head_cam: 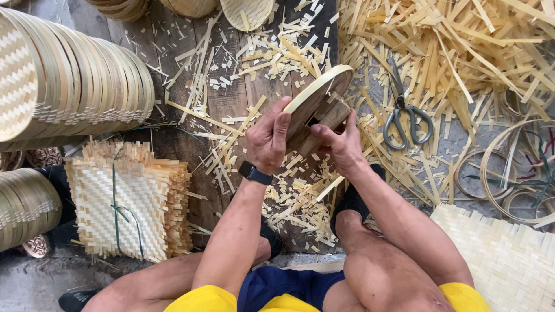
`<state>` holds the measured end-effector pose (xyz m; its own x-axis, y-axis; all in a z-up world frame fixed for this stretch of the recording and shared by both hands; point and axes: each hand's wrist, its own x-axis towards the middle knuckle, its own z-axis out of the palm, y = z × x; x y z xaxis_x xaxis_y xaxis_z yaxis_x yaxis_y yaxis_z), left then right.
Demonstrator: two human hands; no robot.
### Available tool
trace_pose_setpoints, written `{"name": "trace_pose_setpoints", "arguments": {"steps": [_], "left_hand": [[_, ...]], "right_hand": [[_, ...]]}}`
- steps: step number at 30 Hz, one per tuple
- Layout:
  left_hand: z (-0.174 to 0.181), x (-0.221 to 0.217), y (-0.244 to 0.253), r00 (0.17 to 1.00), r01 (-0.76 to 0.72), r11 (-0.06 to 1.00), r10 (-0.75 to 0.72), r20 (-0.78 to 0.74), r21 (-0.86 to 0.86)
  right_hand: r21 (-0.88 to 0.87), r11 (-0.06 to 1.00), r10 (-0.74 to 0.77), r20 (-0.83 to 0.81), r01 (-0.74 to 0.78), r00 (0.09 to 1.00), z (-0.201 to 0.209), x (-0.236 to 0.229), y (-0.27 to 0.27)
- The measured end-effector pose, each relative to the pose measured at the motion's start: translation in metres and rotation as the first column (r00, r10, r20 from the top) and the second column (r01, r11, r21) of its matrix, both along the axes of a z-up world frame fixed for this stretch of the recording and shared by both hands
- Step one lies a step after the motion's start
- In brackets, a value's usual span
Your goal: The person assembles bamboo baskets by fitting woven circular bases into wooden frames and trimming excess bamboo strips using shears.
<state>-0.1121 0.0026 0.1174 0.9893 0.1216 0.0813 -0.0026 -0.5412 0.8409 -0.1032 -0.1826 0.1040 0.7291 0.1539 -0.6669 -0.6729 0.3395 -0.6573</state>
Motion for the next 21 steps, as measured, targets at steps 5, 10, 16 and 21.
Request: {"name": "trace_pose_setpoints", "arguments": {"steps": [5, 10, 16, 21], "left_hand": [[0.014, 0.007, -0.015, 0.997, 0.026, 0.999, -0.024, -0.076, 0.029], [0.002, 0.025, 0.018, 0.930, -0.173, 0.978, 0.202, -0.307, 0.120], [0.008, 0.036, 0.122, 0.862, -0.370, 0.897, 0.429, -0.272, 0.242], [0.030, 0.051, 0.169, 0.885, -0.384, 0.923, 0.358, -0.297, -0.032]], "right_hand": [[-0.061, 0.997, 0.044, 0.122, -0.037, 0.992, -0.010, -0.020, -0.013], [0.410, 0.910, -0.116, 0.096, 0.067, 0.989, -0.064, -0.062, -0.064], [0.607, 0.776, -0.177, -0.052, 0.172, 0.983, -0.102, -0.101, -0.093], [0.395, 0.917, -0.048, -0.019, 0.052, 0.999, -0.102, -0.082, -0.044]]}}
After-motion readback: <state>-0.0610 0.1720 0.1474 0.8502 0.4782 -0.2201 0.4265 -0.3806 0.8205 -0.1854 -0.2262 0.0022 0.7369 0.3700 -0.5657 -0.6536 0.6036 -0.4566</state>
